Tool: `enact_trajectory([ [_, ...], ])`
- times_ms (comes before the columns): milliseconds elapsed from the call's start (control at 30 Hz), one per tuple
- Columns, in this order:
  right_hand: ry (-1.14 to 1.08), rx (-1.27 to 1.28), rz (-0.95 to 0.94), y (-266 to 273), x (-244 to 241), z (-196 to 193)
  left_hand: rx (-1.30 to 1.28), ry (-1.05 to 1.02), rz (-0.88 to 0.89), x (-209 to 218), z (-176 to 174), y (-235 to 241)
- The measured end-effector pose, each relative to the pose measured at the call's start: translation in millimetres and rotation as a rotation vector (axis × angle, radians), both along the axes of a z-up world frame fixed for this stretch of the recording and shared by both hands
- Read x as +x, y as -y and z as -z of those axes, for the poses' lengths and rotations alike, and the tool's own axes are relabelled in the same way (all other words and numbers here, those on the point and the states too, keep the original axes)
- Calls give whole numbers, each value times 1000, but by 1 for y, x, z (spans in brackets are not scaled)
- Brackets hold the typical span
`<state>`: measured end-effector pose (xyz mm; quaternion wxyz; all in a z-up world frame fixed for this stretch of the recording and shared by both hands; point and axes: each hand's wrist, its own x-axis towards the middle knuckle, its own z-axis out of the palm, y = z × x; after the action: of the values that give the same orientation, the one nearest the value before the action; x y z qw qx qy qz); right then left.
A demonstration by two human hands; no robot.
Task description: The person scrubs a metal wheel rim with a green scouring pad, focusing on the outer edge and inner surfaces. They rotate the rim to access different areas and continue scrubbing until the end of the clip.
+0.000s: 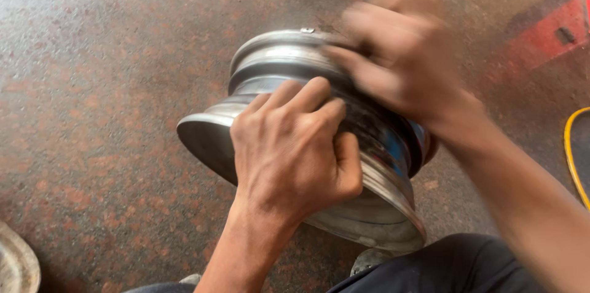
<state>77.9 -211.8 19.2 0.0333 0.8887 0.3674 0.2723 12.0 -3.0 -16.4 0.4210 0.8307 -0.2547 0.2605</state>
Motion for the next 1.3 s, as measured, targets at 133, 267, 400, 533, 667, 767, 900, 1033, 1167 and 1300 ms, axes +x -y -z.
enact_trajectory([
  [133, -14, 47, 188, 43, -53, -6, 49, -36, 25, 6, 1, -3],
  [267, 6, 67, -30, 37, -18, -2, 45, 31, 46, 5, 0, 2],
  [400, -109, -67, -52, -22, 46, -6, 100, -30, -24, 5, 0, -6],
  [533, 85, -166, -158, -17, 35, -7, 69, -79, -75, 13, 4, -17],
  [667, -74, 40, -18, 55, -28, 1, 65, -82, -75, 15, 13, -28],
  [767, -90, 134, 73, 72, -38, 18, 50, -68, -39, 18, 14, -23],
  [900, 4, -63, -174, 21, 26, -2, 95, -26, -60, 14, 13, -21],
  [1033, -44, -124, -175, -40, 56, -6, 70, -88, -138, 11, 12, -35],
  [1167, 10, -40, -200, -16, 30, -5, 21, -119, -144, 15, 19, -44],
  [1300, -86, 45, 8, 26, -8, -2, 54, -179, -112, 18, 21, -38],
])
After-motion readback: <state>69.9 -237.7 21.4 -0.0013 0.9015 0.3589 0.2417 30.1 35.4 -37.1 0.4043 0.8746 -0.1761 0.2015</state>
